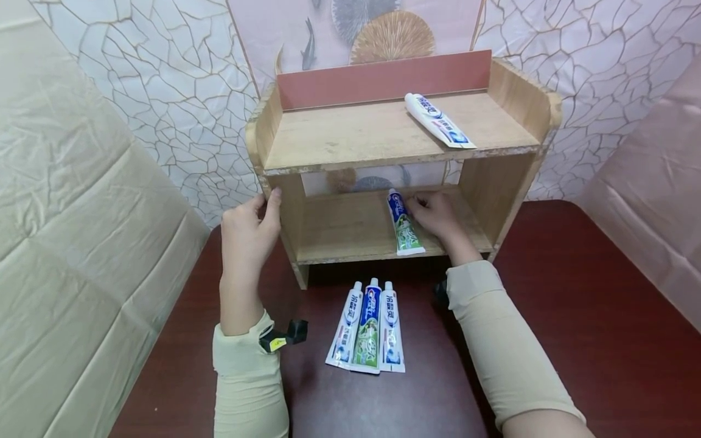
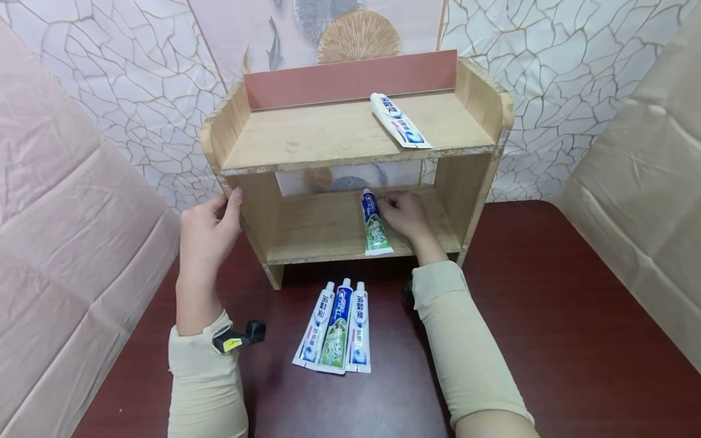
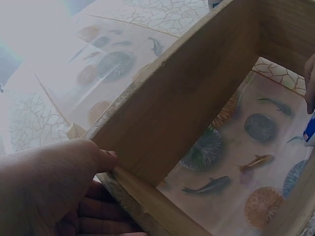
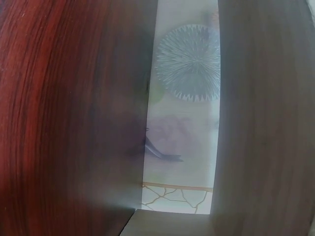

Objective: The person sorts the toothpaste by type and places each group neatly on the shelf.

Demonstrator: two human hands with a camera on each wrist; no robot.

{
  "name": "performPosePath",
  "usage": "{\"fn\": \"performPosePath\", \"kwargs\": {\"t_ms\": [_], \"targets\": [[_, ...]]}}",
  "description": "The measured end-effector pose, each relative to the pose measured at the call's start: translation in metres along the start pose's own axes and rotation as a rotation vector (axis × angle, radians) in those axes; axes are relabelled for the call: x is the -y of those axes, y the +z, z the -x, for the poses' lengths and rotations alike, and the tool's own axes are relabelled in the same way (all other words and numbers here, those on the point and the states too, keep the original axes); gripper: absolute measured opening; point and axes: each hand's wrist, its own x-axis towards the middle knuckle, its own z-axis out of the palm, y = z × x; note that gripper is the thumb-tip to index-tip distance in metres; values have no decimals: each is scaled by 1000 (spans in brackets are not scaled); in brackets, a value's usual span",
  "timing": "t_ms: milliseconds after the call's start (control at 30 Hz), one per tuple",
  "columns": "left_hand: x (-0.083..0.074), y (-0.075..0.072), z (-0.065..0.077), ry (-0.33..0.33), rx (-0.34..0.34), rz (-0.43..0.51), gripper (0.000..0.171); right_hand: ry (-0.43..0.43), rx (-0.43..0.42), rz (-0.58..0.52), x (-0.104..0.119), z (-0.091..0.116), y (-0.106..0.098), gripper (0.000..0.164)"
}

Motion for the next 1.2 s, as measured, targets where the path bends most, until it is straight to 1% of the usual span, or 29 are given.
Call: {"fn": "performPosePath", "kwargs": {"t_ms": [200, 433, 633, 800, 1200], "targets": [[1, 5, -2, -31, 26, -10, 54, 22, 11, -11, 5, -1, -2, 44], [6, 5, 0, -27, 5, -18, 55, 10, 25, -13, 6, -3, -1, 47], [6, 5, 1, -39, 15, -28, 57, 20, 47, -23, 6, -2, 0, 46], [5, 6, 2, -48, 17, -27, 57, 8, 47, -30, 6, -2, 0, 45], [1, 10, 1, -21, 16, -23, 56, 45, 50, -40, 1, 4, -4, 45]]}}
